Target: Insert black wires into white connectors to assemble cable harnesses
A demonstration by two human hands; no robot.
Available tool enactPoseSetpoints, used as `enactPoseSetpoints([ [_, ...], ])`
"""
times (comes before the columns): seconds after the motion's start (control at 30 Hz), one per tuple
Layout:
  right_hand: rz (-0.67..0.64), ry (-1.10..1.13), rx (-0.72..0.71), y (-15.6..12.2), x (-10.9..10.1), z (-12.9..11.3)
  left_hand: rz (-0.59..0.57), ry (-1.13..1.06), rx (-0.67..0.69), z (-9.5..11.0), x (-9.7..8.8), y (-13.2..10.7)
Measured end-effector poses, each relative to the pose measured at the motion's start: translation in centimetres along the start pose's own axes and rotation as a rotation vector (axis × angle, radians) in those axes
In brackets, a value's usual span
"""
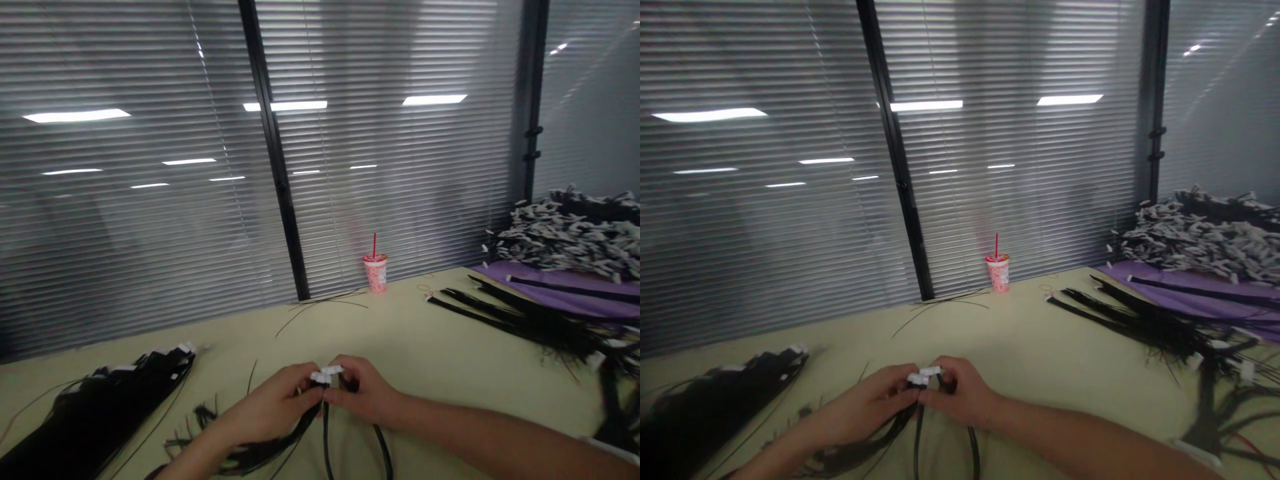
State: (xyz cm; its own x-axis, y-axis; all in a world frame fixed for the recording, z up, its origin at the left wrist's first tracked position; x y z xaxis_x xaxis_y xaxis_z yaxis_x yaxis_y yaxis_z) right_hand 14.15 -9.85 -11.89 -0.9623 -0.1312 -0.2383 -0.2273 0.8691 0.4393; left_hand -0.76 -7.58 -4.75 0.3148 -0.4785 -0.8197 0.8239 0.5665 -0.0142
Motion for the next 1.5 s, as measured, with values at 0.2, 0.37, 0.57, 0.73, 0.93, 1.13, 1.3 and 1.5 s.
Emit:
enactPoseSetpoints([
  [0.2,-0.133,0.417,0.198,0.3,-0.5,0.7,0.008,-0.435,-0.035,-2.1,-0.9,1.4],
  [0.37,-0.277,0.597,0.387,0.2,-1.5,0.5,0.222,-0.901,-0.223,-2.9,-2.2,1.7],
  [0.57,-0.179,0.577,0.305,1.2,-3.6,0.6,0.214,-1.472,-0.274,0.8,-1.3,0.3],
  [0.73,-0.132,0.655,0.256,1.4,-3.7,-0.7,0.279,-1.466,-0.137,3.1,-1.6,-1.0],
  [0.93,-0.041,0.650,0.243,1.9,-5.5,-0.5,0.511,-1.174,0.042,-2.2,-2.2,1.6],
  [1.13,0.068,0.520,0.269,1.8,-8.3,2.4,0.374,-1.089,-0.103,-8.1,0.1,3.4],
  [1.3,0.172,0.323,0.250,2.0,-8.3,3.4,0.290,-1.067,-0.104,-8.2,1.5,3.3],
  [1.5,0.305,-0.068,0.181,2.8,-9.2,4.2,0.235,-1.066,-0.076,-7.0,3.2,3.1],
])
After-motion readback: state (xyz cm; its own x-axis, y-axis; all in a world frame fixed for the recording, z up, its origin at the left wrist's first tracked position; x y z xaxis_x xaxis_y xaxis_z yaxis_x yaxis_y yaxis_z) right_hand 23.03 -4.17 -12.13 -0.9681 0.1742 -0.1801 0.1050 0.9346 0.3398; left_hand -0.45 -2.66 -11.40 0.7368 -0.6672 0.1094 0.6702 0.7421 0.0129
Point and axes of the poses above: each hand's wrist, its own y-axis towards the middle knuckle, its own x-axis out of the palm, z = x × y, the point moved 2 cm from there along y, towards the middle knuckle, and after that the axes turned 5 degrees about -z, right-handed, at the moved point
